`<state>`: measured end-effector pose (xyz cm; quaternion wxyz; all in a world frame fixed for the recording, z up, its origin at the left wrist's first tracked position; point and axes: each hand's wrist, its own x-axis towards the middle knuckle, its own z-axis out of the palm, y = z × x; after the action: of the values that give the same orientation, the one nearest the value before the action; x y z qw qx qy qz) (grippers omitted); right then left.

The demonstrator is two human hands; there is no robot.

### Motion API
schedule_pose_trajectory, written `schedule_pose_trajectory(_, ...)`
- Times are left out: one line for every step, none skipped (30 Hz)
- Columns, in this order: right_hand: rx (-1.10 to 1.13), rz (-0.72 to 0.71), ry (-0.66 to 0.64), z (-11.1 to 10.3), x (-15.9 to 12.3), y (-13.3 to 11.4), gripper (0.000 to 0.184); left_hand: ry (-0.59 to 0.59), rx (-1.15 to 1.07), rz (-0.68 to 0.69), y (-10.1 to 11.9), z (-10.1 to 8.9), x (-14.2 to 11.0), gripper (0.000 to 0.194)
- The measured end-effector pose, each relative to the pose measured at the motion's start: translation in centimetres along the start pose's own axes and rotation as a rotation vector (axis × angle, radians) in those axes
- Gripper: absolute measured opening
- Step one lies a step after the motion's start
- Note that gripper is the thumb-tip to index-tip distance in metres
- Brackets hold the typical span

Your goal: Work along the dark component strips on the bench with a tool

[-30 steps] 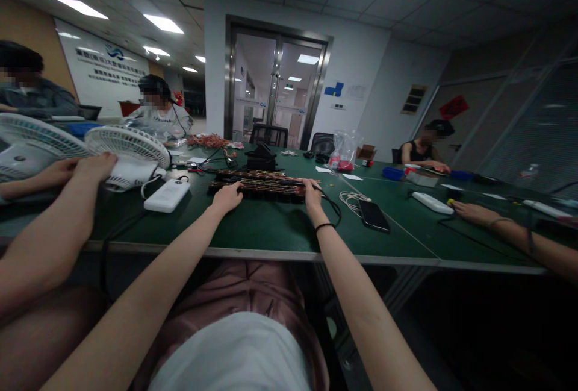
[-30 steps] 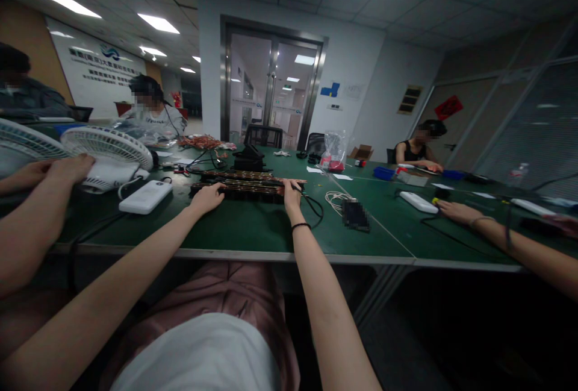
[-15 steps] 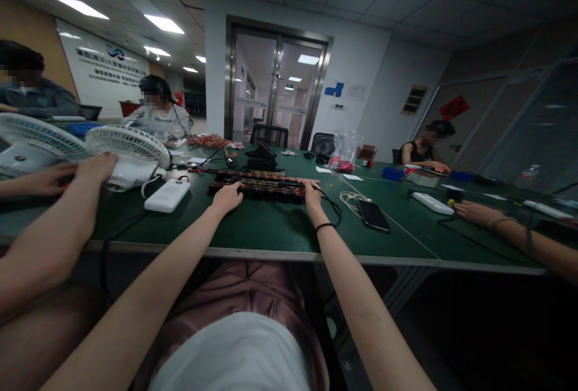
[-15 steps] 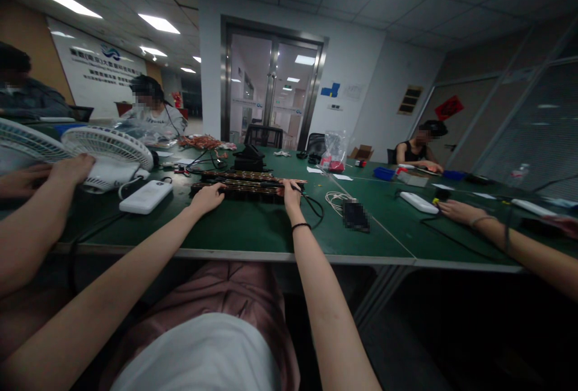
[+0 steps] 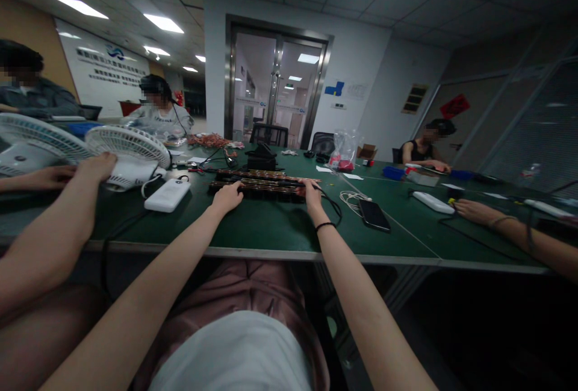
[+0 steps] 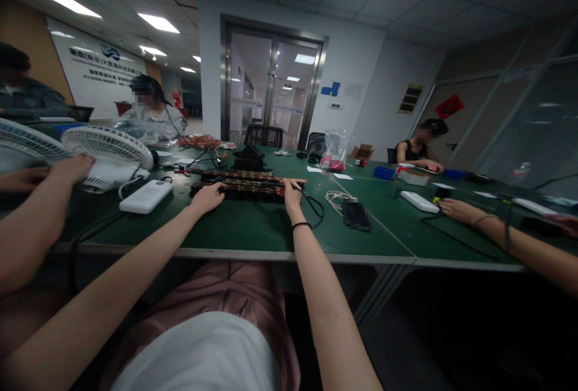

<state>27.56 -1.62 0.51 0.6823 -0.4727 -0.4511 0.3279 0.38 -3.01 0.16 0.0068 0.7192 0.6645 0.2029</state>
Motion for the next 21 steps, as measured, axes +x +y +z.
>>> schedule_pose_trajectory(0.001, 0.002, 0.000, 0.00, 0.00, -0.02, 0.016, 0.001, -0.001, 0.001, -0.02, 0.02, 0.01, 0.043)
schedule_pose_trajectory(0.003, 0.005, 0.001, 0.01, -0.01, -0.05, 0.016, 0.003, -0.003, 0.003, -0.05, 0.04, 0.02, 0.043)
schedule_pose_trajectory(0.006, 0.007, 0.001, 0.03, -0.02, -0.08, 0.016, 0.003, -0.007, 0.006, -0.07, 0.06, 0.02, 0.043)
schedule_pose_trajectory(0.008, 0.009, 0.000, 0.04, -0.04, -0.12, 0.015, 0.003, -0.011, 0.009, -0.09, 0.08, 0.03, 0.043)
schedule_pose_trajectory(0.009, 0.011, 0.000, 0.05, -0.05, -0.15, 0.015, 0.002, -0.015, 0.012, -0.10, 0.09, 0.04, 0.043)
schedule_pose_trajectory(0.006, 0.013, 0.000, 0.06, -0.07, -0.18, 0.015, 0.000, -0.017, 0.013, -0.11, 0.09, 0.04, 0.043)
schedule_pose_trajectory(0.002, 0.012, 0.000, 0.07, -0.09, -0.20, 0.016, -0.002, -0.018, 0.012, -0.11, 0.09, 0.05, 0.043)
schedule_pose_trajectory(-0.003, 0.011, 0.002, 0.07, -0.11, -0.21, 0.016, -0.002, -0.018, 0.012, -0.11, 0.07, 0.04, 0.043)
schedule_pose_trajectory(-0.008, 0.009, 0.003, 0.07, -0.12, -0.21, 0.017, -0.001, -0.018, 0.011, -0.10, 0.05, 0.03, 0.043)
schedule_pose_trajectory(-0.010, 0.007, 0.005, 0.06, -0.14, -0.21, 0.018, 0.002, -0.018, 0.009, -0.08, 0.02, 0.01, 0.042)
schedule_pose_trajectory(-0.011, 0.005, 0.007, 0.06, -0.15, -0.21, 0.018, 0.003, -0.018, 0.007, -0.06, -0.01, -0.01, 0.042)
schedule_pose_trajectory(-0.010, 0.005, 0.008, 0.05, -0.16, -0.21, 0.017, 0.005, -0.019, 0.006, -0.03, -0.04, -0.04, 0.042)
schedule_pose_trajectory(-0.008, 0.005, 0.008, 0.04, -0.16, -0.22, 0.017, 0.005, -0.018, 0.006, -0.01, -0.07, -0.06, 0.042)
schedule_pose_trajectory(-0.007, 0.006, 0.007, 0.03, -0.17, -0.22, 0.016, 0.004, -0.017, 0.006, 0.01, -0.09, -0.08, 0.042)
schedule_pose_trajectory(-0.005, 0.006, 0.006, 0.02, -0.17, -0.23, 0.015, 0.001, -0.016, 0.005, 0.02, -0.11, -0.09, 0.042)
schedule_pose_trajectory(-0.003, 0.005, 0.003, 0.02, -0.17, -0.23, 0.015, -0.001, -0.015, 0.006, 0.01, -0.10, -0.09, 0.042)
schedule_pose_trajectory(-0.003, 0.003, 0.002, 0.01, -0.16, -0.24, 0.015, -0.002, -0.015, 0.007, 0.00, -0.09, -0.09, 0.042)
schedule_pose_trajectory(-0.005, 0.001, 0.001, 0.02, -0.16, -0.23, 0.015, 0.000, -0.015, 0.009, -0.02, -0.06, -0.07, 0.042)
schedule_pose_trajectory(-0.008, -0.001, 0.001, 0.02, -0.15, -0.23, 0.015, 0.003, -0.015, 0.010, -0.04, -0.02, -0.06, 0.042)
schedule_pose_trajectory(-0.012, -0.001, 0.001, 0.03, -0.14, -0.22, 0.016, 0.007, -0.016, 0.012, -0.07, 0.01, -0.04, 0.042)
schedule_pose_trajectory(-0.016, 0.001, 0.002, 0.03, -0.14, -0.21, 0.016, 0.009, -0.016, 0.013, -0.10, 0.04, -0.02, 0.042)
